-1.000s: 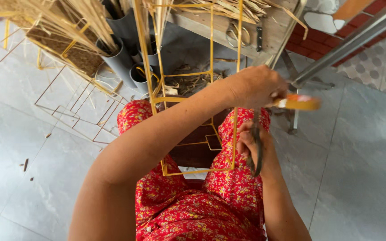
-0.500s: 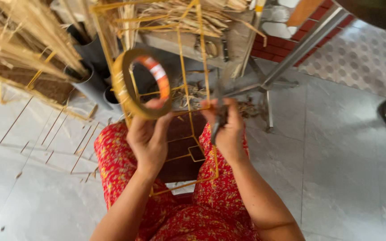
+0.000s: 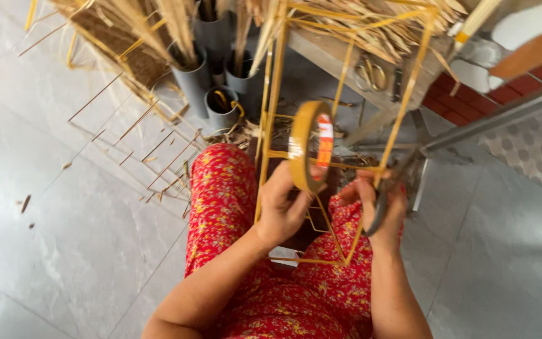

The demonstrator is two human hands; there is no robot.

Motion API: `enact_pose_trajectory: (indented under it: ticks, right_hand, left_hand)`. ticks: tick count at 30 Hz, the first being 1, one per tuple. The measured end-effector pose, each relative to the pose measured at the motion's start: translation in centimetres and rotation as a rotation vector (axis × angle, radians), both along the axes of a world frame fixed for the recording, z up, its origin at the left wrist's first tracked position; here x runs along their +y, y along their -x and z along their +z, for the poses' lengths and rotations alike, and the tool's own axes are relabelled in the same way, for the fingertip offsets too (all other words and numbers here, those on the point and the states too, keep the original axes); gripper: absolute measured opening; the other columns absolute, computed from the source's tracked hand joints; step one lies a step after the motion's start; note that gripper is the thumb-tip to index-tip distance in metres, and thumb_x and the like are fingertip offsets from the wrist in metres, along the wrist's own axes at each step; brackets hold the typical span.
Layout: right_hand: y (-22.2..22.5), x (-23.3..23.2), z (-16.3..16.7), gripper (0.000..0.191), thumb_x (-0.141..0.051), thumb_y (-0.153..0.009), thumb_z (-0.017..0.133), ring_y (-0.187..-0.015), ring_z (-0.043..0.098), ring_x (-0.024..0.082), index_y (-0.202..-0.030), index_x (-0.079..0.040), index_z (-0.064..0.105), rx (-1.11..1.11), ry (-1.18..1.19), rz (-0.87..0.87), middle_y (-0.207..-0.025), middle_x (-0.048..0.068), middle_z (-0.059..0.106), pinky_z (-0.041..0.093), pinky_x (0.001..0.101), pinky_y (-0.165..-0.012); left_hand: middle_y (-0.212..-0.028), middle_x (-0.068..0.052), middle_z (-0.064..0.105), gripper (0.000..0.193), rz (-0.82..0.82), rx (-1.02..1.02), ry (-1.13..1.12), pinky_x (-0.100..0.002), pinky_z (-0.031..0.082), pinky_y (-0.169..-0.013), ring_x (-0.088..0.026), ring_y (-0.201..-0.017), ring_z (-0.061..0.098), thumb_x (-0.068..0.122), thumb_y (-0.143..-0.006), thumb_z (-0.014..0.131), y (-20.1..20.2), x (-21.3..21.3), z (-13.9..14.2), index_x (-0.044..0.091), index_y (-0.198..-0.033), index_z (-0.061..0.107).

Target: The person sits on a chair with a bamboo frame across their lap and wraps yellow tape around the frame's joints, cutting the tape with scissors and pressing it in place. They rotate the frame to reach different sides, then pick up and sort through a bundle of thin bamboo sticks.

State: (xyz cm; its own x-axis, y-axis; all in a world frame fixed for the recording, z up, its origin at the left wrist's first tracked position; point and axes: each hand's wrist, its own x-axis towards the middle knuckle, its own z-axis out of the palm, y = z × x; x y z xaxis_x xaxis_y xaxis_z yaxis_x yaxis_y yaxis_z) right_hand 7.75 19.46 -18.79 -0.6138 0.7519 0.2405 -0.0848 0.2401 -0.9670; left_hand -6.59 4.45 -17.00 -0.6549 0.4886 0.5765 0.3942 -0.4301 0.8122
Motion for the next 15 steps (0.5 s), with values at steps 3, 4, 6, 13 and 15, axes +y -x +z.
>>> enact_pose_trajectory:
  ticks: [3,4,6,13,15]
  right_hand:
    - [0.0,-1.3,-0.3,0.030,-0.008,-0.106,0.058,-0.075,0.072,0.024,-0.133,0.005,0.052,0.058,0.016,-0.021,-0.090,0.016,0.070,0.062,0.0354,-0.069]
    - [0.0,-1.7,-0.3,0.034,-0.008,-0.106,0.058,-0.079,0.072,0.025,-0.137,0.005,0.051,0.080,0.012,-0.031,-0.094,0.017,0.070,0.063,0.0356,-0.071]
    - [0.1,-2.4,-0.2,0.041,-0.009,-0.108,0.057,-0.080,0.073,0.025,-0.144,0.006,0.045,0.084,-0.036,-0.020,-0.100,0.019,0.071,0.061,0.0344,-0.074]
    - [0.3,-4.2,0.2,0.062,-0.014,-0.108,0.060,-0.082,0.071,0.023,-0.160,0.003,0.031,0.095,-0.002,-0.052,-0.110,0.021,0.072,0.058,0.0311,-0.075]
    - [0.2,-4.3,0.2,0.060,-0.016,-0.108,0.062,-0.082,0.071,0.023,-0.158,0.003,0.035,0.095,-0.016,-0.052,-0.109,0.020,0.071,0.058,0.0315,-0.076]
  left_hand:
    - [-0.110,-0.010,0.070,0.022,-0.029,-0.023,0.005,-0.031,0.057,-0.089,-0.024,-0.101,0.071,-0.004,-0.097,0.071,0.3,-0.4,0.4,0.005,-0.117,0.066]
    - [-0.110,-0.011,0.069,0.023,-0.039,-0.023,0.027,-0.032,0.057,-0.089,-0.024,-0.101,0.071,-0.003,-0.097,0.071,0.4,-0.6,0.4,0.005,-0.118,0.066]
    - [-0.112,-0.011,0.069,0.024,-0.062,-0.016,0.040,-0.033,0.057,-0.089,-0.026,-0.103,0.071,-0.003,-0.097,0.070,0.6,-0.9,0.3,0.005,-0.120,0.066]
    - [-0.113,-0.011,0.067,0.034,-0.125,0.015,0.028,-0.034,0.057,-0.087,-0.027,-0.102,0.070,-0.006,-0.093,0.069,0.6,-2.5,-0.1,0.007,-0.124,0.065]
    - [-0.110,-0.011,0.066,0.034,-0.131,0.001,0.054,-0.033,0.056,-0.083,-0.026,-0.097,0.069,-0.006,-0.093,0.071,0.5,-3.2,0.0,0.007,-0.124,0.065]
